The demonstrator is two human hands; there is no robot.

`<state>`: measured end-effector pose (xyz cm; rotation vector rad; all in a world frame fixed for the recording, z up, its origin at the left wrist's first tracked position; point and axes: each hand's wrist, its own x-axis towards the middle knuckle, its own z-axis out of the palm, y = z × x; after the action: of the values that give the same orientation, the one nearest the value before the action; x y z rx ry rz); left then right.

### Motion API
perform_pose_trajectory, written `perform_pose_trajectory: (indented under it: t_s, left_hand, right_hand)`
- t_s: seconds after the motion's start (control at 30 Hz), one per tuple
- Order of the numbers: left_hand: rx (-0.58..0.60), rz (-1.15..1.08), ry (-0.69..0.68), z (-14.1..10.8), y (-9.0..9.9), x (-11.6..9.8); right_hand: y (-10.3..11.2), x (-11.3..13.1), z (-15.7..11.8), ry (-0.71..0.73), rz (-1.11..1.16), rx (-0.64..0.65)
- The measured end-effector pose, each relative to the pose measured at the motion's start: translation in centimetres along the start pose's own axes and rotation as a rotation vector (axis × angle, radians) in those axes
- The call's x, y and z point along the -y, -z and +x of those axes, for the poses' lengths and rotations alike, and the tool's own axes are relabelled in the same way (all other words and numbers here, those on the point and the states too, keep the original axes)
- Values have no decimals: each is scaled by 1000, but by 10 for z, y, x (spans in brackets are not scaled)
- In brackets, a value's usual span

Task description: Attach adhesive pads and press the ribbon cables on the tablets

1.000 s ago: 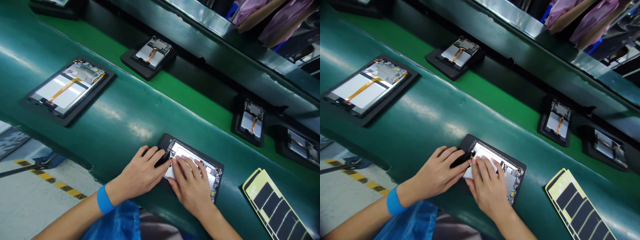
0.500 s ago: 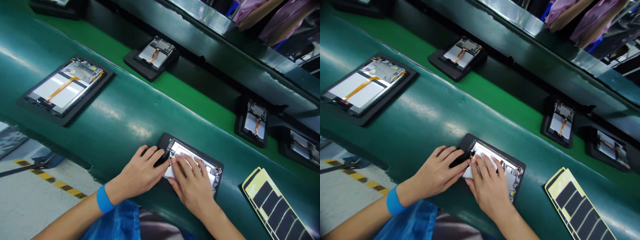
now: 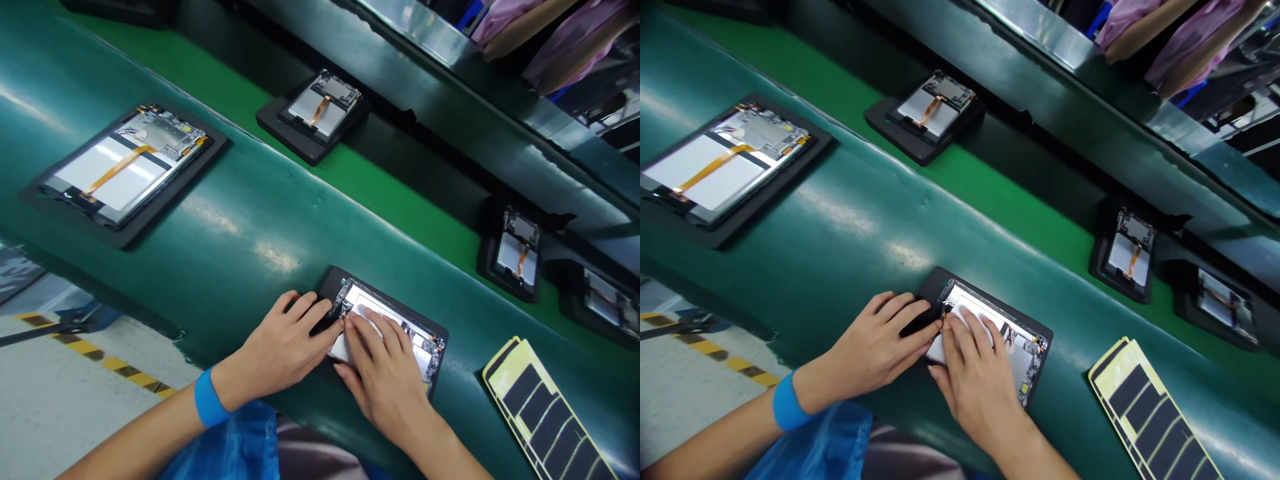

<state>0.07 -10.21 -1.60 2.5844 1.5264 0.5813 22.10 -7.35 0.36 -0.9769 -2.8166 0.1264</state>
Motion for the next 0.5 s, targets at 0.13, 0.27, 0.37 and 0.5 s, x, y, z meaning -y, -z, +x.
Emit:
perform_pose_trajectory:
  t_s: [0.13, 0.27, 0.37, 0.5]
  left_hand:
    - [-4, 18, -15, 0, -1, 0]
    - [-11, 23, -17, 0, -2, -1]
    - [-22, 14, -11, 0, -3, -1]
    - [-37, -23, -2, -2, -4, 0]
  right_hand:
    - [0, -1, 1, 1, -56, 13]
    - [1, 1, 1, 21, -48, 20]
    - [1, 2, 0, 35, -38, 26]
    - [2, -1, 0, 27, -36, 21]
